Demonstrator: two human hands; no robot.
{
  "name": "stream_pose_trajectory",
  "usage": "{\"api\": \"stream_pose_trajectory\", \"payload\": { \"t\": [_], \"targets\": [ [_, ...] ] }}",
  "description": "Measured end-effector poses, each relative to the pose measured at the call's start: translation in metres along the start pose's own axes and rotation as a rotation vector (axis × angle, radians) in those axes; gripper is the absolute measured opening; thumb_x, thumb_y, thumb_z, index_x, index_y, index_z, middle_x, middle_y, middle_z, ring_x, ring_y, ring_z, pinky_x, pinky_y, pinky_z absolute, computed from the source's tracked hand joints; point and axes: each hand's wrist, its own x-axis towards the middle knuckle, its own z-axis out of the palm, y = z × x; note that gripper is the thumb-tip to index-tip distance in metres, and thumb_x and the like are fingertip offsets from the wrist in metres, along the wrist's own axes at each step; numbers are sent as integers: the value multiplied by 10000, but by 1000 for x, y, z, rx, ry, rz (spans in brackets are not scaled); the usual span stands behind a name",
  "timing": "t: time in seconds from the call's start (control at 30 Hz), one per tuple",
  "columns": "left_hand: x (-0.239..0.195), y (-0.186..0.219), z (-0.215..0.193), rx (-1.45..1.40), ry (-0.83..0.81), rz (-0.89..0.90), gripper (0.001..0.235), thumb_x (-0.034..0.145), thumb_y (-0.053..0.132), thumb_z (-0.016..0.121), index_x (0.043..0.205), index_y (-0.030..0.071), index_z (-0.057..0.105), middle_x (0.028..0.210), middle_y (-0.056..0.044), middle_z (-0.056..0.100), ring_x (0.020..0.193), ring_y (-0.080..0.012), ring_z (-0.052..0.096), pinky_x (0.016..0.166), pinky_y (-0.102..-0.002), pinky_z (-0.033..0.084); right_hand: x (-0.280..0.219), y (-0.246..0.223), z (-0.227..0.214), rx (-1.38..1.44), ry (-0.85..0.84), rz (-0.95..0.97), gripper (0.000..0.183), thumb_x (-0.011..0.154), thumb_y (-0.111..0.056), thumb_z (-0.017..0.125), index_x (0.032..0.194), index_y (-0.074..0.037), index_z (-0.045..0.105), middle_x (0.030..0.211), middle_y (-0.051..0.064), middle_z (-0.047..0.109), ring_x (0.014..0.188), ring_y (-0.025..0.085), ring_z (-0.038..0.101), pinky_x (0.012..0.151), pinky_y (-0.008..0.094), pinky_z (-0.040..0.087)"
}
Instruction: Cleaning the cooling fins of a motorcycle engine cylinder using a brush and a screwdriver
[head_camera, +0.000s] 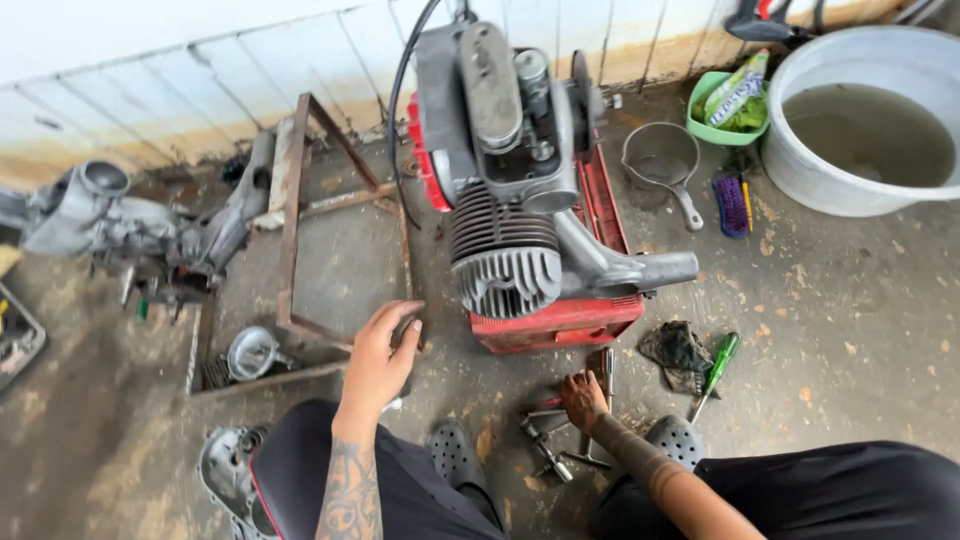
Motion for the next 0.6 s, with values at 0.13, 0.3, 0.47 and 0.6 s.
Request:
{"api": "stream_pose_trajectory", "payload": {
  "t": [0.13,0.3,0.47,0.6],
  "targets": [
    [28,33,4,32,50,243,233,981,100,624,1192,54,713,1127,-164,707,1119,-386,676,945,-477,554,-2,7,-26,18,41,-12,269,915,-310,566,1120,-148,628,1061,83,627,961,277,600,949,509,347],
    [69,65,8,-41,184,495,264,1015,42,574,1264,30,661,1193,-147,665,1180,-355,640,1005,-466,519,-14,11,-9,347,5,101,562,798,-471,683,1228,-124,578,1058,90,668,825,330,746,702,459,575],
    [87,48,44,-178,307,519,245,1000,50,604,1239,10,638,1194,-204,627,1182,-431,617,989,-514,510,-27,22,-89,530,-113,229,492,839,-550,635,1054,-113,567,921,155,720,858,402,753,746,489,588],
    [88,42,60,-161,384,525,241,967,0,546,1182,29,650,1208,-200,600,1174,-452,595,1017,-544,472,-76,73,-301,864,-321,5,487,875,-559,663,1060,-109,649,949,248,742,985,459,717,874,540,563]
  ]
}}
